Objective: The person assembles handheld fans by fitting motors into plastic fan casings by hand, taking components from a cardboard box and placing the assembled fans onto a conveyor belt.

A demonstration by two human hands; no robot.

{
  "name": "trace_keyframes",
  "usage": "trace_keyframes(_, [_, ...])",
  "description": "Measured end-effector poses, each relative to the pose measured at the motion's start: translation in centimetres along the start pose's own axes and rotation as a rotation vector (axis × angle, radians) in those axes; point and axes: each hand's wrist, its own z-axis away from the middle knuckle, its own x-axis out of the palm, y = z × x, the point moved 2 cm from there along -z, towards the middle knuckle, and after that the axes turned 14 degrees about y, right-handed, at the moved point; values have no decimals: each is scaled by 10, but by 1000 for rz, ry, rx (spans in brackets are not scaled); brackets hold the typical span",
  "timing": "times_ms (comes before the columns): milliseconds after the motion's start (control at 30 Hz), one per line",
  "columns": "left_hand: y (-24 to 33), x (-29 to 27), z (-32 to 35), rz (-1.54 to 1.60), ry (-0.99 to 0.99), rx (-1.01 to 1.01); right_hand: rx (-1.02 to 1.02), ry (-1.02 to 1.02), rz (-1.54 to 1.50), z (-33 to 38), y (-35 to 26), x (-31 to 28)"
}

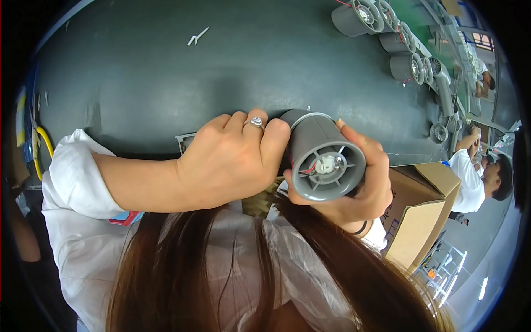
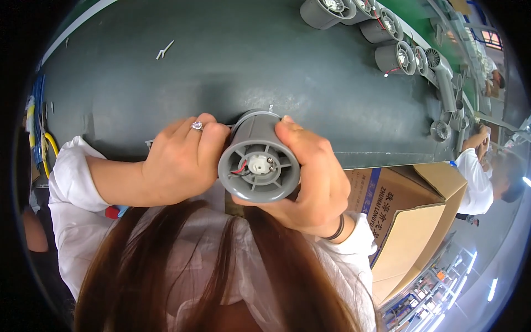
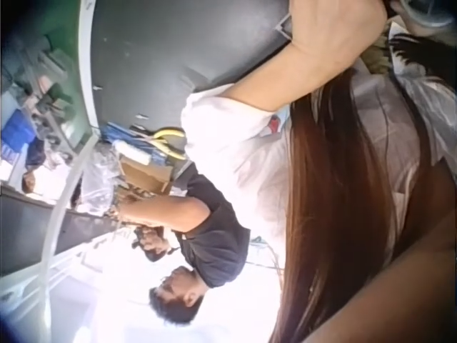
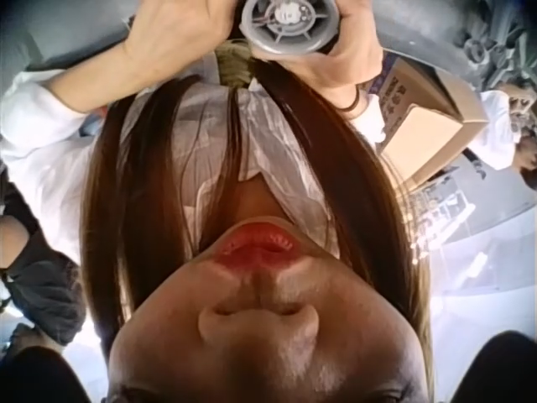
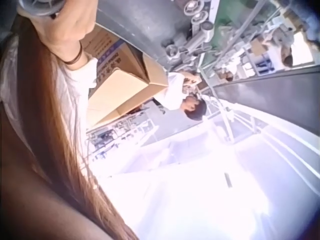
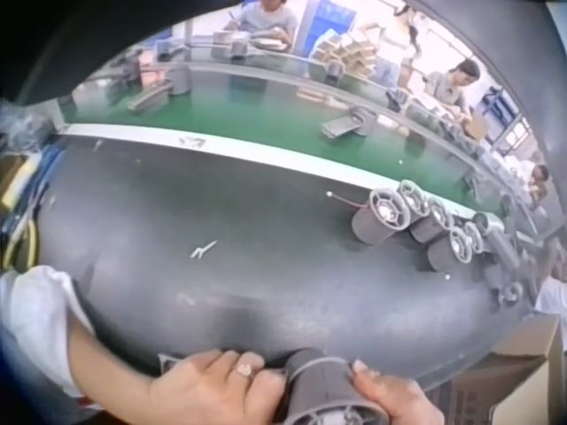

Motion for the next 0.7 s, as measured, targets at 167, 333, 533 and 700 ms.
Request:
trace_keyframes(167, [-1, -3, 3, 66, -70, -1, -35, 47, -36, 4, -9, 7])
trace_keyframes(333, [-7, 2, 3, 38, 21, 77, -15, 200, 16, 12, -8, 9])
trace_keyframes(533, [-8, -1, 5, 46, 35, 77, -18, 63, 138, 10, -19, 4])
trace_keyframes(700, [-9, 2, 3, 84, 65, 95, -38, 244, 75, 7, -18, 5])
